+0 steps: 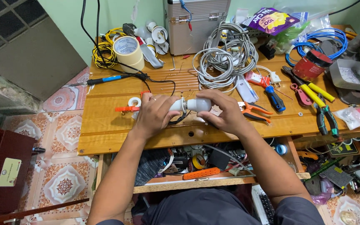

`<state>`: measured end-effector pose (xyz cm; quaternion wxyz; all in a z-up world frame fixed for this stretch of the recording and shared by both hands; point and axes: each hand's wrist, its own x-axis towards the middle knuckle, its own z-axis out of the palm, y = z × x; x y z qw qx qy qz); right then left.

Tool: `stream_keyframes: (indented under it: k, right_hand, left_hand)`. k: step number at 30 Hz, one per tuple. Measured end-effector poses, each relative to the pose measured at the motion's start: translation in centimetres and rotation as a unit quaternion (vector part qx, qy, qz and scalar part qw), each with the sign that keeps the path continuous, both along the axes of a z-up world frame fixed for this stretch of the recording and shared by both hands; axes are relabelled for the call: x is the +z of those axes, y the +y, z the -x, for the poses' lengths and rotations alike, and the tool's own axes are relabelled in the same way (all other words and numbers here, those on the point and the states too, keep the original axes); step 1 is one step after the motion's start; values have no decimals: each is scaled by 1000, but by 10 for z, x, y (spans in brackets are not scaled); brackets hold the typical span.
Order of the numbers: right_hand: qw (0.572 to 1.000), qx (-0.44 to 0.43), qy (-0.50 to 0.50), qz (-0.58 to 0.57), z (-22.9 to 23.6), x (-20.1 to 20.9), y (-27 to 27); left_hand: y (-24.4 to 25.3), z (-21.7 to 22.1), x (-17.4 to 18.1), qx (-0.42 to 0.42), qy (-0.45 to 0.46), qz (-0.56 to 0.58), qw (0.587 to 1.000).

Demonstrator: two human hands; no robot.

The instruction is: Wiring and assembling a light bulb socket on a workbench

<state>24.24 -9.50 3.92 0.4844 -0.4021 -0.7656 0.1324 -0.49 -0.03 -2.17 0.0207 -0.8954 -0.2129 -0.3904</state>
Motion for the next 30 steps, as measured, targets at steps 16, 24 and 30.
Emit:
stream_keyframes:
  k: [16, 24, 30]
  right_hand:
    - [995, -61, -29, 79, -14, -35, 9]
    - [985, -1, 47, 164, -5, -16, -2]
    - [979, -71, -76, 177, -10, -19, 3]
  left_hand:
    - [-11, -4, 17, -7, 17, -47, 999]
    - [-6, -4, 12, 4, -7, -49, 999]
    - [-11, -4, 19, 6, -18, -78, 997]
